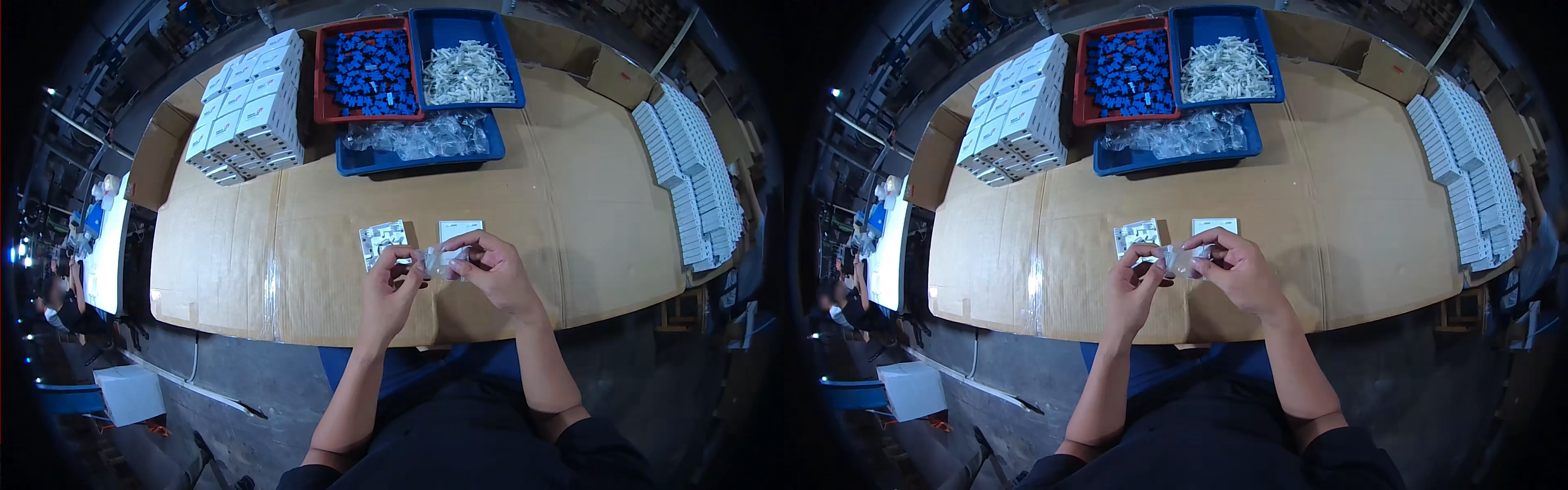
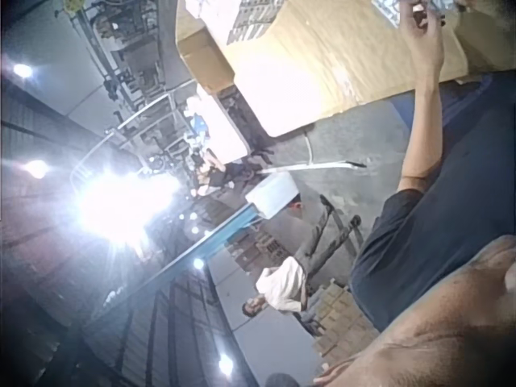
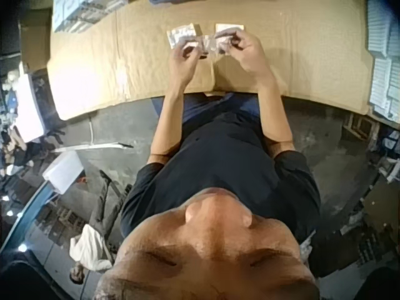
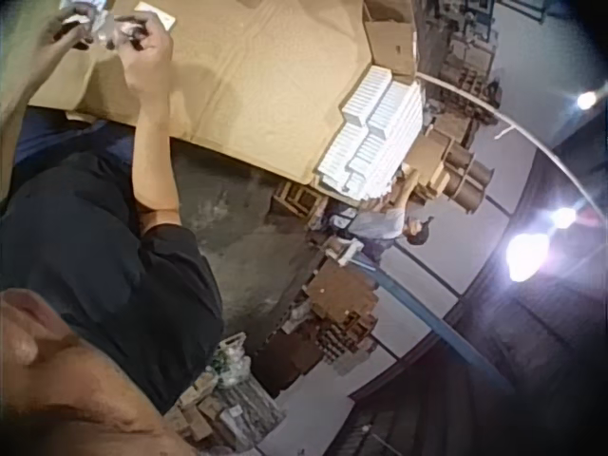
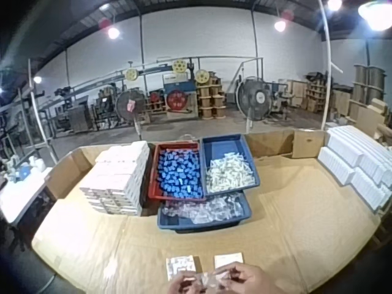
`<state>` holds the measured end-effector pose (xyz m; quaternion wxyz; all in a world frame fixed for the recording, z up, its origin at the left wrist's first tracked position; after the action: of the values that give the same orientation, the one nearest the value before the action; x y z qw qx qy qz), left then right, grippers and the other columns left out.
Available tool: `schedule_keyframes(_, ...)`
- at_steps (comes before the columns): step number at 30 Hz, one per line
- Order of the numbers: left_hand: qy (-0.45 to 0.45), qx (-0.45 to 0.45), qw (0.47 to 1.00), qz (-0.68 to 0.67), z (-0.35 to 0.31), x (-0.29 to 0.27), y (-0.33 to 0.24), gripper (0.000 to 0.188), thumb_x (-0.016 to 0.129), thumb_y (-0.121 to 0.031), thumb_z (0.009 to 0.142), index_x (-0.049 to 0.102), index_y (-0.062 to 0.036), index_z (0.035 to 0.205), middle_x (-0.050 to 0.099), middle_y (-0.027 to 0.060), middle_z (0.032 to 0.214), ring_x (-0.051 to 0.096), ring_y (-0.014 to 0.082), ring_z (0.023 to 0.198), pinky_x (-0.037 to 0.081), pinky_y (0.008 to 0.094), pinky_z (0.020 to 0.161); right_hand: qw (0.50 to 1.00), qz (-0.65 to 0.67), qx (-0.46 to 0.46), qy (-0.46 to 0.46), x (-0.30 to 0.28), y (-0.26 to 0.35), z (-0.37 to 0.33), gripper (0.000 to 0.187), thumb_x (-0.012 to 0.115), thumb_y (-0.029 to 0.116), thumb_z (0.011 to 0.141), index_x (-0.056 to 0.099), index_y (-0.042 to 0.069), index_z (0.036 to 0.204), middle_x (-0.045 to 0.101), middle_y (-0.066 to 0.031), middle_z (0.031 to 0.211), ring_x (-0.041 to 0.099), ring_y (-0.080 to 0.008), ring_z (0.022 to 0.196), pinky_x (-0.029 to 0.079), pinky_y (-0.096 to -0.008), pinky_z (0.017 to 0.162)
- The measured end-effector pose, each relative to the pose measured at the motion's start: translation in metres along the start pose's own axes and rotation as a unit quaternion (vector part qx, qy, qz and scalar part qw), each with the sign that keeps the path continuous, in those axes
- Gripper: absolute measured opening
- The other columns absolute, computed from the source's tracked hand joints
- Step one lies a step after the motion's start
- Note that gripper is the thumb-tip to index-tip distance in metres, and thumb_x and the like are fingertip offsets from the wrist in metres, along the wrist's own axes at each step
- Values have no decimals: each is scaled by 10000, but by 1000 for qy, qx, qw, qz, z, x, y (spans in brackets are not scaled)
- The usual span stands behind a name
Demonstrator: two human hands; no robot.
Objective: The person picks up a white box, opens it, and removes the internal components. They take a small plastic bag from a bin, remove screws from it to place into the base, and then insert a blue component before snapping the cover back on.
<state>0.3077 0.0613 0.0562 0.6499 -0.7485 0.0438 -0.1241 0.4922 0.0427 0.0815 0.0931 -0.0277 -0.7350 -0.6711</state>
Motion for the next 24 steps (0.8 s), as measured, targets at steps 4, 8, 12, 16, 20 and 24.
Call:
schedule_keyframes(4, 6, 20, 1000, -17, 1, 1, 0, 71, 581, -52, 1041, 603, -27, 1104, 635, 19, 964, 626, 83, 865, 576, 282, 783, 999, -36, 18, 2, -1, -3, 0, 175, 651, -24, 992, 678, -16, 1164, 708, -55, 1007, 700, -115, 901, 569, -261, 821)
schedule_keyframes(8, -25, 39, 999, 5, -2, 5, -17, 76, 588, -63, 1043, 592, -39, 1116, 617, 4, 960, 598, 59, 816, 537, 248, 712, 998, -44, 34, 18, 1, -7, -1, 158, 650, -24, 994, 692, -22, 1146, 714, -53, 1005, 702, -109, 911, 566, -254, 820)
schedule_keyframes(12, -29, 31, 998, 36, 1, -7, 4, 116, 563, -32, 1041, 561, -45, 1157, 566, -7, 960, 575, 51, 811, 506, 220, 694, 998, -54, -5, 14, 4, -3, 0, 152, 645, -28, 995, 695, -23, 1138, 726, -58, 1042, 719, -116, 966, 561, -245, 820)
schedule_keyframes(16, -11, 15, 997, -80, 3, -7, 12, 88, 591, -56, 1037, 552, -53, 1115, 561, -22, 920, 566, 52, 800, 500, 223, 706, 998, -66, 20, 1, 4, -13, 3, 149, 640, -38, 993, 698, -21, 1129, 731, -58, 1057, 723, -120, 992, 558, -242, 829)
schedule_keyframes(20, 29, 9, 999, -12, -1, -4, -2, 169, 669, -41, 998, 532, -56, 1095, 563, -20, 922, 572, 65, 804, 518, 251, 739, 998, -59, 18, -12, 1, -22, 5, 150, 639, -42, 990, 706, -11, 1120, 731, -48, 1048, 721, -115, 980, 557, -242, 833)
schedule_keyframes(24, 5, 59, 995, 86, 0, -15, 5, 177, 733, -67, 978, 577, -41, 1057, 621, -9, 884, 607, 64, 778, 501, 236, 709, 995, -103, -7, 4, 3, -16, 8, 141, 640, -37, 984, 715, 0, 1098, 731, -39, 1021, 707, -108, 936, 561, -246, 851)
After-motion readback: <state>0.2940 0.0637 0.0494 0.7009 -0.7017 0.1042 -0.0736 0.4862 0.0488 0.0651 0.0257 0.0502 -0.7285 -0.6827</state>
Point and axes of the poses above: each hand's wrist, its own z-axis towards the middle knuckle, its own x-axis out of the palm, y = z × x, the point moved 6 cm from there along z, towards the middle knuckle
